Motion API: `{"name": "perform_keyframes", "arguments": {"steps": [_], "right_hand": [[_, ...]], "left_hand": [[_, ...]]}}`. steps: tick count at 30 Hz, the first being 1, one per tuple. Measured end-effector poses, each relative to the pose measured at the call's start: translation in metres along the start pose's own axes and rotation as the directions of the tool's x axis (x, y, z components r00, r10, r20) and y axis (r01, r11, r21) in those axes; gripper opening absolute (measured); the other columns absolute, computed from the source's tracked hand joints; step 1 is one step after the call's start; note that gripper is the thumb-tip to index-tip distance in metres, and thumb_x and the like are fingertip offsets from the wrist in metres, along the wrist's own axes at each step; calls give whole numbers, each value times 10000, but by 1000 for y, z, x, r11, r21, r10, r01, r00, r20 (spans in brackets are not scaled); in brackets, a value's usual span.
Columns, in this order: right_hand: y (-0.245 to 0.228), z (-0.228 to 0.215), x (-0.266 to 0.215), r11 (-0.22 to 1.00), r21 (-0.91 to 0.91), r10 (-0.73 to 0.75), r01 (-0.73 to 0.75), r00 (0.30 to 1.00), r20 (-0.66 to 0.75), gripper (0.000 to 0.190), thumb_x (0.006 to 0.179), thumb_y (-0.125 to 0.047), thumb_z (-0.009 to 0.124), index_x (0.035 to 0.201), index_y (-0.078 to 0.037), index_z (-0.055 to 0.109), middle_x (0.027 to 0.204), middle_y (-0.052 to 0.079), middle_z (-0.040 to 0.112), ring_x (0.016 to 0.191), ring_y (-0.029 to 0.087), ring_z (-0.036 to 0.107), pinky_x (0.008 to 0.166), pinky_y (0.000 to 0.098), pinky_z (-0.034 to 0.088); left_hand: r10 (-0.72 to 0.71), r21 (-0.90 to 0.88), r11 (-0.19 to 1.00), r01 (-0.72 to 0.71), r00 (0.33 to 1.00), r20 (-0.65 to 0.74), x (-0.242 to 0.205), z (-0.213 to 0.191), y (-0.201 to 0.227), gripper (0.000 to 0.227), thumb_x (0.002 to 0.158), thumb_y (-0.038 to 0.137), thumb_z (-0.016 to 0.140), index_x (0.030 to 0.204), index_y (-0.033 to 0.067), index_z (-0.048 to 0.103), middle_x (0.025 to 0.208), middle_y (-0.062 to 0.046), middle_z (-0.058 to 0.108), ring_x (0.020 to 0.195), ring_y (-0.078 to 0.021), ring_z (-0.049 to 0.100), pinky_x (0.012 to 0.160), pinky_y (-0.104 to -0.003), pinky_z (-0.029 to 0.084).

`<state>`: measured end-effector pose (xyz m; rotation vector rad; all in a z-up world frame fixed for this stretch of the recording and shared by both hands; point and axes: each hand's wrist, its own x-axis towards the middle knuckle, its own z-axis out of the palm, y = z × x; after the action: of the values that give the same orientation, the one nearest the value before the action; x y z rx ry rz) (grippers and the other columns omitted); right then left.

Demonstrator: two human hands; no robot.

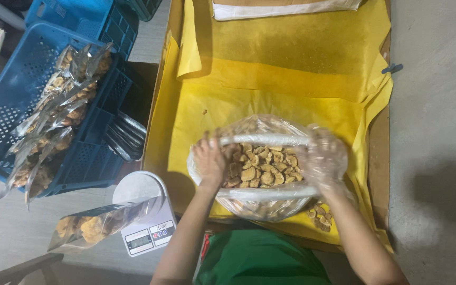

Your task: The person scoops snack pieces from a large bag into small clear pouches, weighs each pouch on a digital scale, and places the filled pouches into a blue crate. The process is repeated multiple times throughout the clip.

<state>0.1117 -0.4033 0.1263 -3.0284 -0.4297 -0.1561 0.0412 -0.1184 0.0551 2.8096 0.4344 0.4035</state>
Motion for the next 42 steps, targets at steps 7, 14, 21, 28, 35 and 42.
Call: {"name": "perform_keyframes", "arguments": {"steps": [7, 14, 21, 28, 35, 42], "right_hand": [[37, 69, 43, 688, 486, 116, -539, 742, 660, 322, 1009, -196, 594, 1325, -183, 653, 1329, 148, 655, 1208, 336, 637, 1017, 440, 552], [65, 100, 110, 391, 675, 100, -625, 758, 644, 378, 943, -150, 603, 1313, -103, 665, 1277, 112, 658, 1169, 262, 644, 995, 375, 553], [19, 48, 56, 985, 114, -134, 129, 990, 39, 524, 849, -278, 706, 1341, -128, 611, 1283, 196, 630, 1107, 353, 631, 817, 525, 566], [26, 81, 107, 383, 585, 41, -715, 646, 762, 429, 969, -245, 605, 1389, -167, 576, 1354, 120, 680, 1159, 301, 685, 993, 426, 601], [62, 124, 131, 381, 554, 4, -740, 601, 799, 525, 946, -341, 585, 1415, -105, 584, 1541, 78, 536, 1433, 198, 464, 1206, 323, 319], [34, 92, 132, 251, 483, 73, -839, 514, 855, 463, 907, -123, 627, 1369, -140, 599, 1373, 74, 660, 1072, 201, 695, 800, 240, 596]], "left_hand": [[1, -587, 598, 545, 732, 681, 45, 28, -33, 460, 878, 396, 585, 1232, 108, 645, 1228, -121, 708, 1039, -220, 748, 897, -357, 606], [-72, -512, 524, 681, 634, 770, 123, 102, -98, 366, 1013, 272, 552, 1265, 22, 639, 1203, -168, 720, 998, -234, 718, 890, -345, 588], [384, -132, 910, -393, 919, -86, 55, 46, -16, 399, 1054, 352, 539, 1254, 9, 586, 1143, -196, 665, 959, -332, 662, 816, -412, 599], [-1, -344, 842, 416, 638, 770, 128, 30, 6, 453, 985, 411, 447, 1261, 79, 583, 980, -205, 732, 831, -342, 720, 744, -473, 634], [483, -253, 875, -411, 729, 486, 117, 39, 3, 504, 972, 467, 594, 1227, 33, 635, 1081, -225, 695, 832, -312, 697, 664, -434, 584], [145, -311, 488, 815, 276, 950, 147, 112, -61, 404, 1028, 345, 596, 1202, 8, 736, 942, -153, 731, 640, -170, 612, 546, -281, 544]]}}
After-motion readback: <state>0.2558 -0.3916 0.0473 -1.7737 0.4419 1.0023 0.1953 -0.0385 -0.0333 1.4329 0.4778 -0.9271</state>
